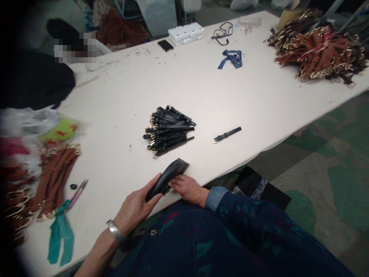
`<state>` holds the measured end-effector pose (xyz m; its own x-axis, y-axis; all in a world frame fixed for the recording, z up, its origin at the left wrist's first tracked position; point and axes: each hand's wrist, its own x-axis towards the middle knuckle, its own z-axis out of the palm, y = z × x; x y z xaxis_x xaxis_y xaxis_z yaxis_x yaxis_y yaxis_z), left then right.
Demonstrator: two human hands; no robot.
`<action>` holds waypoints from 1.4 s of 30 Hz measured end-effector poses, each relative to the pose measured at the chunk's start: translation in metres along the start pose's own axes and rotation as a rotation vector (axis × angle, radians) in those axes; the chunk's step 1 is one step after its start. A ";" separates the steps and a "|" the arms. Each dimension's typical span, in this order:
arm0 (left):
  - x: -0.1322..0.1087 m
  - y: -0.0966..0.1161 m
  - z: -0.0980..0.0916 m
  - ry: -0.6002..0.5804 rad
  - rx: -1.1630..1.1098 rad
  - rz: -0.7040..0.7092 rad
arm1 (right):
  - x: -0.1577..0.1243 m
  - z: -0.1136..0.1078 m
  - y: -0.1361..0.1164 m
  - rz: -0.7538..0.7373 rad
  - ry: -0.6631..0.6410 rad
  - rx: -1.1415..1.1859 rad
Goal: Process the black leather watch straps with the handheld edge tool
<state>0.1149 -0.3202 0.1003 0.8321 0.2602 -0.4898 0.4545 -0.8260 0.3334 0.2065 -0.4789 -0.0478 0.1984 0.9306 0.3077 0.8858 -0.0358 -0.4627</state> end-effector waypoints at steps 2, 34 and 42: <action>0.001 0.002 0.002 0.006 0.032 0.005 | 0.000 0.000 -0.001 0.009 -0.004 -0.012; -0.002 0.020 0.010 0.036 0.116 -0.012 | 0.002 0.005 0.000 0.071 -0.033 -0.022; -0.012 0.013 -0.001 0.060 0.145 -0.079 | 0.003 0.001 -0.003 0.061 -0.013 -0.016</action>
<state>0.1114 -0.3337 0.1118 0.8153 0.3528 -0.4593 0.4720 -0.8642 0.1741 0.2045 -0.4752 -0.0463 0.2464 0.9313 0.2684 0.8790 -0.0981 -0.4666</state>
